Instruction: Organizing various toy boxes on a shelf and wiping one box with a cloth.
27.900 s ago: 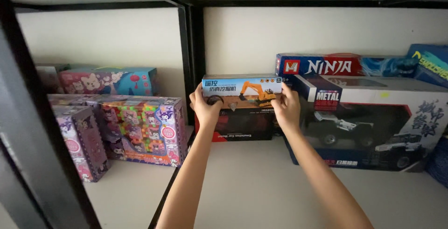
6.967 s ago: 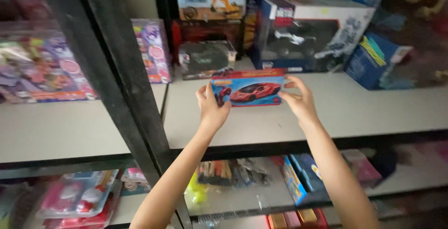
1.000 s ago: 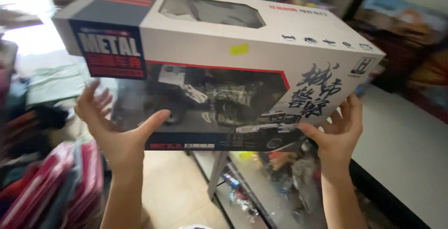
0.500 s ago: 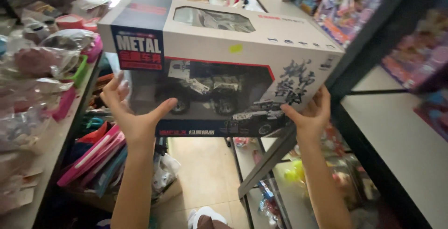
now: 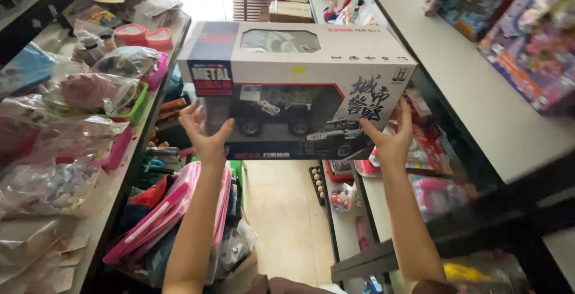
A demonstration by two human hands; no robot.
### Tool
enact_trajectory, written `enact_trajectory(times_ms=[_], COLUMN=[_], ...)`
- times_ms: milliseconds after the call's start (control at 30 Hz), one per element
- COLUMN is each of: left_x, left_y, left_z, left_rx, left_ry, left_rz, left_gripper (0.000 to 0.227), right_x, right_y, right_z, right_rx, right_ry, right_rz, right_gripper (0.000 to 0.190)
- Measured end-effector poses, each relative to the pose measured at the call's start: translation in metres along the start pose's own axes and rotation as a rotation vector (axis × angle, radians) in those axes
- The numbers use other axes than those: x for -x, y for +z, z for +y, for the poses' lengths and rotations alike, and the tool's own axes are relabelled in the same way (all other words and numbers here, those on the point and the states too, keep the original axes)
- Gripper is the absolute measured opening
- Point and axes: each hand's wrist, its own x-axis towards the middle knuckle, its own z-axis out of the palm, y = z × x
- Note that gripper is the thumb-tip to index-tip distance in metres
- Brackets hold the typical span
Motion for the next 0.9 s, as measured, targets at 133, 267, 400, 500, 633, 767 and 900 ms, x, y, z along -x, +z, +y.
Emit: enact_trajectory(times_ms=[133, 267, 400, 500, 633, 767, 900], left_x=[-0.024, -0.045, -0.063, -0.082, -0.117, -0.149, -0.190], left_y=[0.015, 0.039, 0.067, 0.092, 0.132, 0.155, 0.160], left_z=[-0.067, -0.106, -0.150, -0.201, -0.231, -0.263, -0.305], left_rx=[0.079, 0.148, 0.059, -0.075, 0.057, 0.042, 0.150], left_ry=[0.007, 0.042, -0.065, 0.008, -0.025, -0.070, -0.066], left_rz=[0.007, 0.001, -0.012, 0.025, -0.010, 0.020, -0.017], left_gripper=[0.076, 0.076, 0.079, 0.078, 0.077, 0.076, 0.076], right_x=[-0.032, -0.069, -0.105, -0.135, -0.184, -0.219, -0.247], right_y=[0.034, 0.067, 0.099, 0.119, 0.139, 0.165, 0.202], right_z=[0.036, 0.077, 0.112, 0.161, 0.206, 0.251, 0.305], right_rx=[-0.033, -0.220, -0.164, -0.451, -0.305, -0.367, -0.406], right_ry=[0.087, 0.153, 0.340, 0.212, 0.297, 0.311, 0.388], right_rz=[-0.057, -0.090, -0.105, -0.082, -0.054, -0.085, -0.131], right_gripper=[0.083, 0.084, 0.086, 0.087, 0.084, 0.085, 0.085])
